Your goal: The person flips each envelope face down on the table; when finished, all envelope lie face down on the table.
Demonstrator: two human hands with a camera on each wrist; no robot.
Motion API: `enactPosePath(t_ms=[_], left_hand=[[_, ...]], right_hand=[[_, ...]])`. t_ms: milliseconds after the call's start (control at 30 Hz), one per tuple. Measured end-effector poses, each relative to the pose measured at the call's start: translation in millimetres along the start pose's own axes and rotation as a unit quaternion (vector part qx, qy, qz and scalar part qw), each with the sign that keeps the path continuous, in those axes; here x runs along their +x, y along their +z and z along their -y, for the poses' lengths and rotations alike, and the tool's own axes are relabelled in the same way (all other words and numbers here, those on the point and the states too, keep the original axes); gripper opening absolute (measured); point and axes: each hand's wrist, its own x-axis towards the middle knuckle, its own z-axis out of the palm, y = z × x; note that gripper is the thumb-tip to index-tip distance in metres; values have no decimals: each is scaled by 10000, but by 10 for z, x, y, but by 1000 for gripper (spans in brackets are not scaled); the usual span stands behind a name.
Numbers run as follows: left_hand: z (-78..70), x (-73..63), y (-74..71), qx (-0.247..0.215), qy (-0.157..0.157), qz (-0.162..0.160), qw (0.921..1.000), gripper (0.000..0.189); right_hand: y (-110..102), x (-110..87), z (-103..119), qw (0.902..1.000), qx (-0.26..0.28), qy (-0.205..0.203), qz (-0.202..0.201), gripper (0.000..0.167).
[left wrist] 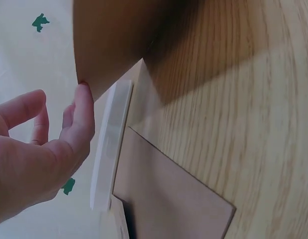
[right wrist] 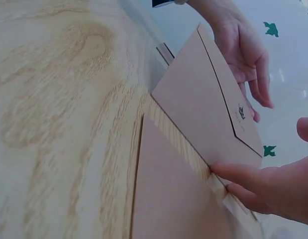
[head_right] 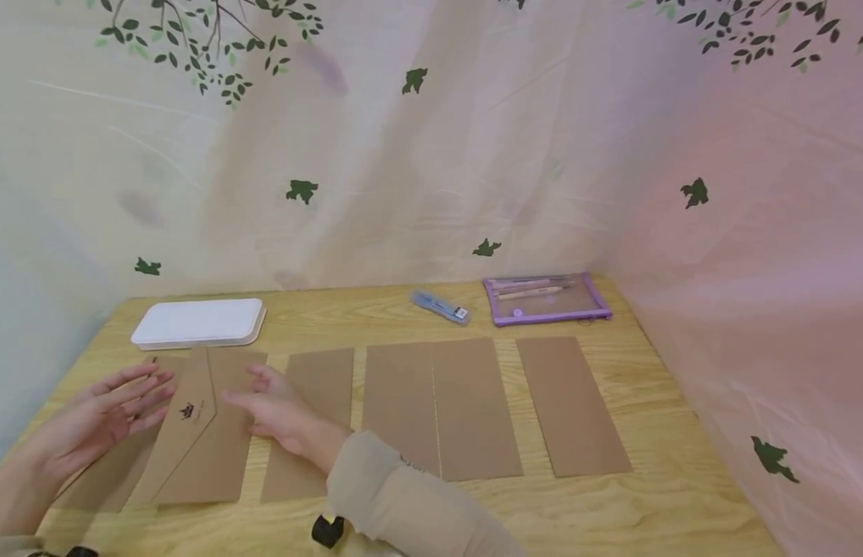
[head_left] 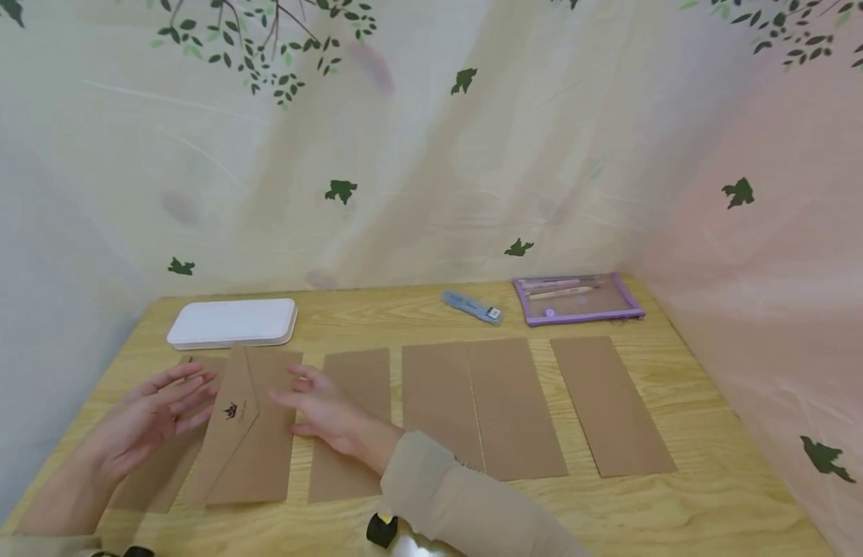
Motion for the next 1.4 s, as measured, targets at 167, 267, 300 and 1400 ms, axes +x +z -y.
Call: enactPosePath(t_ms=[167,267,300,1400], left_hand=[[-34,-2,26,288,25,27,9996,41],[-31,-1,63,606,30,-109,9981,39],[-26,1,78,686,29,-171,9975,38],[147,60,450,1283,-312,-210,9910,38]], right_hand=[[88,-30,15,9997,-224,-13,-16,59],[122,-44,9,9995,-317,-30,31,61],[131,-50,6,9994,-329,-36,34,61],[376,-364,124,9950,-836,-124,537,71]])
